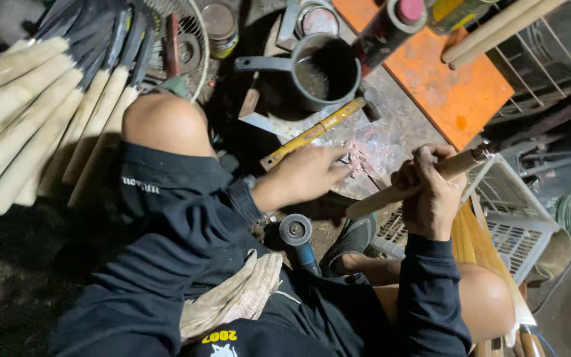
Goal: The person sits on the floor and repairs a wooden tool handle by grinding its end with an angle grinder, then applying a pink putty-like substance into the handle's end using a metal rod and a small tool. The person smooths the substance and places the finished handle among others.
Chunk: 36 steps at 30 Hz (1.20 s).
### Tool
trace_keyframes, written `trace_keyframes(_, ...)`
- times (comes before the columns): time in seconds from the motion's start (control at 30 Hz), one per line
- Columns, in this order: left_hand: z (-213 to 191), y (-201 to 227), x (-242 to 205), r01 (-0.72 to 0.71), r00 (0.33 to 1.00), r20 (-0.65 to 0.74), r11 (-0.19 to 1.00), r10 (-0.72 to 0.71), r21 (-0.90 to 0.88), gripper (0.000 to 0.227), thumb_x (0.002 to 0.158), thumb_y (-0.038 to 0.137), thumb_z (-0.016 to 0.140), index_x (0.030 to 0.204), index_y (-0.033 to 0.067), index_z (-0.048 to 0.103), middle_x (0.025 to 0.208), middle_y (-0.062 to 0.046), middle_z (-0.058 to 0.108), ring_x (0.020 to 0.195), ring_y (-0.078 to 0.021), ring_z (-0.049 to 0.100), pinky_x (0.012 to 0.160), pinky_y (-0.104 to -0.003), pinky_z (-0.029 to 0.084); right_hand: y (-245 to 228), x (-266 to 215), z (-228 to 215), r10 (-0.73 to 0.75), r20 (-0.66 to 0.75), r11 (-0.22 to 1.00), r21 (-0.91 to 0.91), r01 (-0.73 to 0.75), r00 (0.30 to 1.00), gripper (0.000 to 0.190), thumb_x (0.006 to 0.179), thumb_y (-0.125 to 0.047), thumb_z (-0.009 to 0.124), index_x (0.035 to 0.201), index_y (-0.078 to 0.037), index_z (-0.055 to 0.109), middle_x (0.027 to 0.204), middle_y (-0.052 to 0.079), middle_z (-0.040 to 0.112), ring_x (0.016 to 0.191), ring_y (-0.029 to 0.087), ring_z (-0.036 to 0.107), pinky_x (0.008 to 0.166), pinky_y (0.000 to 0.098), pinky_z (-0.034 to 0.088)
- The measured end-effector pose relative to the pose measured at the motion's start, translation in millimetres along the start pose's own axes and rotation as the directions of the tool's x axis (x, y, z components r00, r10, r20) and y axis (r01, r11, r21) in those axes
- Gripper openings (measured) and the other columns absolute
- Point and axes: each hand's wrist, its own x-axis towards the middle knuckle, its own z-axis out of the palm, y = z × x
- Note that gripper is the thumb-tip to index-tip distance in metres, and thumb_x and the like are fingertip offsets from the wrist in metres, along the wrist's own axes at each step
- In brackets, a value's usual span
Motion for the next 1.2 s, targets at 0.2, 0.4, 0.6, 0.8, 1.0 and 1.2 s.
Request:
trace_keyframes(0.2, 23, -19, -42, 0.008, 1.0, 0.024, 0.99, -0.012, 0.141, 0.028, 0.09, 0.02, 0.064, 0.109, -0.0012, 0.067, 0.092, -0.024, 0.071, 0.093, -0.0402, 0.07, 0.083, -0.051, 0.054, 15, -4, 11, -0.012, 0.091, 1.0, -0.01, 0.013, 0.996, 0.009, 0.098, 0.004, 0.059, 0.105, -0.001, 0.056, 0.089, 0.006, 0.054, 0.074, 0.016, 0.052, 0.069, 0.0343, 0.048)
trace_keyframes(0.4, 53, -40, -77, -0.007, 1.0, 0.021, 0.958, 0.001, 0.288, 0.024, 0.083, 0.019, 0.069, 0.095, -0.0027, 0.068, 0.087, -0.024, 0.068, 0.084, -0.0435, 0.066, 0.069, -0.057, 0.052, 20, -6, 6, -0.012, 0.139, 1.0, -0.023, 0.015, 0.99, 0.017, 0.095, 0.011, 0.054, 0.107, -0.001, 0.057, 0.092, 0.008, 0.056, 0.075, 0.018, 0.054, 0.071, 0.0352, 0.048)
trace_keyframes(0.6, 101, -53, -140, -0.004, 0.928, 0.356, 0.95, -0.113, 0.312, 0.019, 0.087, 0.024, 0.072, 0.091, 0.0046, 0.071, 0.086, -0.018, 0.07, 0.083, -0.0387, 0.068, 0.07, -0.053, 0.05, 20, -7, -6, -0.003, 0.089, 1.0, 0.026, 0.001, 0.996, 0.016, 0.099, 0.01, 0.057, 0.111, -0.001, 0.056, 0.095, 0.008, 0.057, 0.078, 0.019, 0.055, 0.071, 0.0356, 0.049)
trace_keyframes(0.8, 129, -72, -182, -0.006, 0.848, 0.497, 0.934, -0.185, 0.357, 0.025, 0.085, 0.028, 0.077, 0.088, 0.0041, 0.072, 0.09, -0.018, 0.07, 0.09, -0.0376, 0.064, 0.077, -0.052, 0.047, 18, -6, -14, -0.018, 0.097, 0.999, 0.039, 0.014, 0.995, 0.015, 0.102, 0.012, 0.057, 0.111, -0.001, 0.055, 0.092, 0.009, 0.056, 0.074, 0.019, 0.055, 0.069, 0.036, 0.049)
trace_keyframes(1.0, 135, -70, -188, 0.039, 0.951, 0.269, 0.926, -0.15, 0.376, 0.019, 0.078, 0.021, 0.077, 0.085, 0.0048, 0.072, 0.092, -0.017, 0.068, 0.092, -0.0354, 0.061, 0.079, -0.051, 0.044, 25, -5, -15, -0.001, 0.111, 0.999, 0.041, -0.004, 0.994, 0.011, 0.115, 0.001, 0.063, 0.11, -0.002, 0.053, 0.092, 0.01, 0.056, 0.074, 0.02, 0.056, 0.07, 0.0369, 0.049)
trace_keyframes(1.2, 159, -55, -174, -0.051, 0.971, 0.228, 0.883, -0.065, 0.467, 0.007, 0.079, 0.012, 0.067, 0.08, 0.0102, 0.074, 0.081, -0.013, 0.071, 0.084, -0.0325, 0.068, 0.082, -0.055, 0.045, 41, -4, -39, -0.057, 0.136, 0.996, -0.058, 0.066, 0.989, 0.01, 0.117, -0.007, 0.062, 0.113, -0.005, 0.055, 0.09, 0.009, 0.054, 0.073, 0.021, 0.056, 0.069, 0.0379, 0.049)
